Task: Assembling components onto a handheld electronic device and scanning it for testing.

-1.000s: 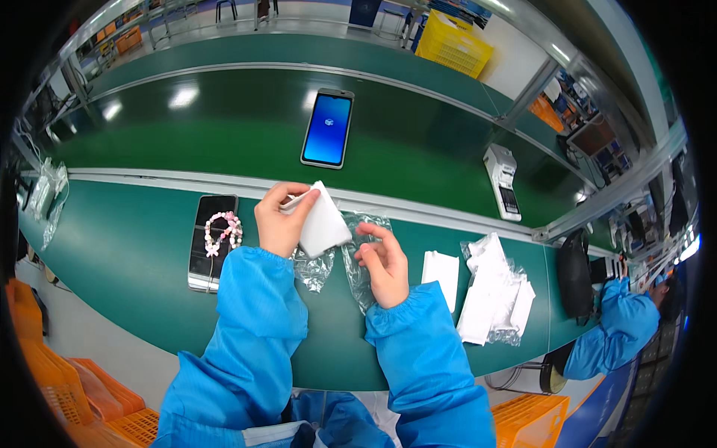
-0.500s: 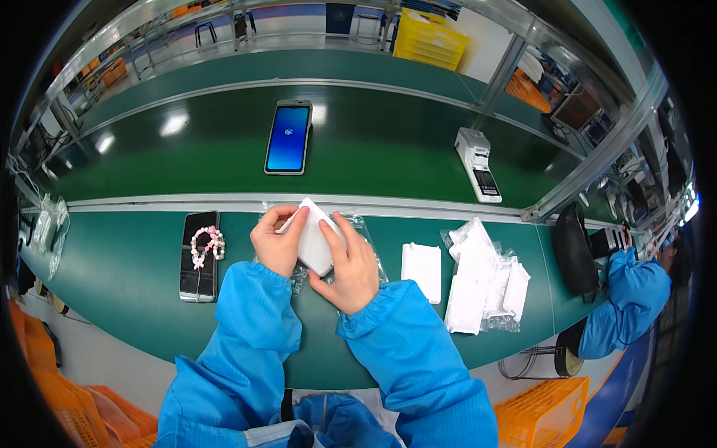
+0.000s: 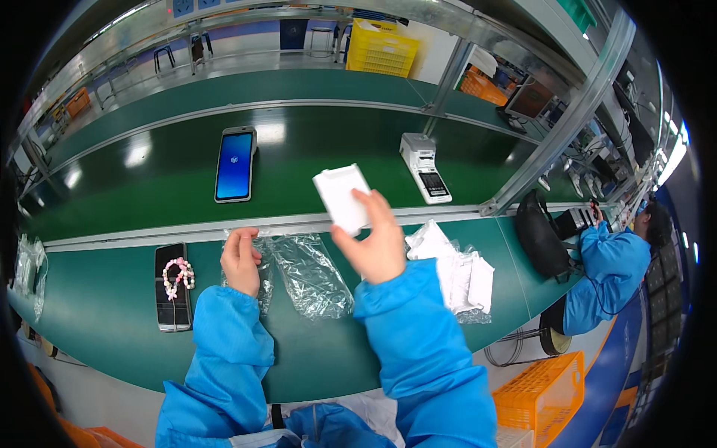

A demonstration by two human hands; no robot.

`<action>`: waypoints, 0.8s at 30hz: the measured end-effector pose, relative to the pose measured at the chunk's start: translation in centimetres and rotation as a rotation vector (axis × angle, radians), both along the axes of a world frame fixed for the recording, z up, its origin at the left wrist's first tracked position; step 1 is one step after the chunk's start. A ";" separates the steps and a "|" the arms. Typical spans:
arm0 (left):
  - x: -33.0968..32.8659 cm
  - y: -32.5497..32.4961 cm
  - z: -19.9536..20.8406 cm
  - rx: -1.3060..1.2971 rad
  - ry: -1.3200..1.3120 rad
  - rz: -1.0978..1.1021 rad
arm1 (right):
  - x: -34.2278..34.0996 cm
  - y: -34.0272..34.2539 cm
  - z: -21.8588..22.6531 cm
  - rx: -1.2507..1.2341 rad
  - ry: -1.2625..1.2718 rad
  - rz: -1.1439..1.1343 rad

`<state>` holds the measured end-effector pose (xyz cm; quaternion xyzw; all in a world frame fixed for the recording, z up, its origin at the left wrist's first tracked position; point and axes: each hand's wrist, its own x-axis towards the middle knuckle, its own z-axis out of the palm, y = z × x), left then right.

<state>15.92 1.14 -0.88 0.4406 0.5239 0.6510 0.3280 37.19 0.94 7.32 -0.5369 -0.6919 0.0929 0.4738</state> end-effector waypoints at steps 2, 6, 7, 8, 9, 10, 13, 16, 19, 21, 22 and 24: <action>-0.2 0.0 -0.2 -0.035 0.070 0.013 | 3.7 1.8 1.1 -0.077 -0.085 -0.040; 0.2 0.0 0.1 -0.020 0.255 0.043 | 12.0 5.8 0.7 -0.288 -0.274 -0.299; 0.4 0.1 0.2 -0.023 0.244 0.043 | 14.0 6.7 0.2 -0.326 -0.325 -0.374; 0.4 0.0 0.5 -0.028 0.279 0.043 | 15.5 7.5 -0.3 -0.390 -0.343 -0.415; 0.6 0.1 0.5 -0.032 0.311 0.041 | 17.0 8.1 -0.9 -0.392 -0.354 -0.416; 0.5 0.1 0.6 -0.037 0.305 0.046 | 17.6 8.6 -1.2 -0.415 -0.400 -0.438; 0.3 0.1 0.7 -0.112 0.353 0.017 | 18.4 9.7 -2.7 -0.438 -0.485 -0.442; 0.2 0.0 0.8 -0.134 0.397 0.019 | 18.3 10.7 -4.0 -0.425 -0.541 -0.366; 0.3 -0.1 1.1 -0.137 0.389 0.017 | 18.3 11.6 -5.0 -0.391 -0.514 -0.351; 0.2 -0.3 1.6 -0.133 0.396 0.015 | 18.1 12.0 -5.2 -0.379 -0.500 -0.308; 0.3 -0.1 1.3 -0.150 0.413 0.009 | 18.2 12.1 -5.5 -0.388 -0.504 -0.307; 0.7 0.1 0.8 -0.168 0.418 -0.004 | 18.4 12.3 -6.2 -0.377 -0.509 -0.287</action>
